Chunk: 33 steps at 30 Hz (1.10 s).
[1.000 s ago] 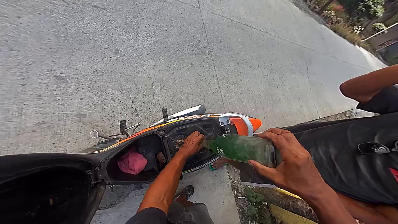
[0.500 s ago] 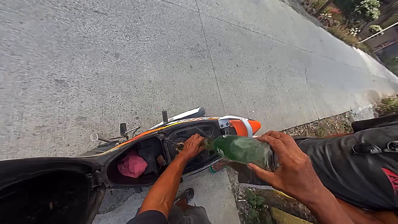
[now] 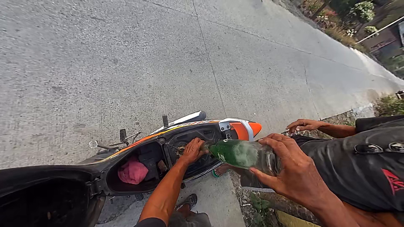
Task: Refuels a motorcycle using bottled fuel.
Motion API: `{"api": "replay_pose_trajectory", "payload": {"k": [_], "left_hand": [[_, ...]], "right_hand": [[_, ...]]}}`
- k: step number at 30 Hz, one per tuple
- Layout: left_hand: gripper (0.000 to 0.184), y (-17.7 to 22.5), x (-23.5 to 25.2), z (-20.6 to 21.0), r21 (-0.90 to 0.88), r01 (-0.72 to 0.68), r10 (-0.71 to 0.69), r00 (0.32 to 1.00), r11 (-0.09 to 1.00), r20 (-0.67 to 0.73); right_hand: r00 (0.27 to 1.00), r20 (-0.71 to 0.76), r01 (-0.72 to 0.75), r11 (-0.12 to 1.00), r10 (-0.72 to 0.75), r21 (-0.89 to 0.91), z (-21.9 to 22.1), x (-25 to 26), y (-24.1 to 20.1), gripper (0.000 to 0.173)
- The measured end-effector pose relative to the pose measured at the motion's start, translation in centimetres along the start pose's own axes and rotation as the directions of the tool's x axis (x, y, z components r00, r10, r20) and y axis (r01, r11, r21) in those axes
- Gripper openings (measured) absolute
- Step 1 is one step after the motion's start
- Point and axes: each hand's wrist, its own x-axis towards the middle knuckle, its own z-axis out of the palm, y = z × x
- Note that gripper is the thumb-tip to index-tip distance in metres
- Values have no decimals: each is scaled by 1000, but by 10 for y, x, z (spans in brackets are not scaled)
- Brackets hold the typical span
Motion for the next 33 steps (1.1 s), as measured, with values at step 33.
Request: {"api": "replay_pose_trajectory", "payload": {"k": [33], "left_hand": [[51, -2, 1, -1, 2, -13, 13, 1000, 1000, 9]], "right_hand": [[999, 18, 33, 999, -33, -32, -5, 10, 1, 66]]}}
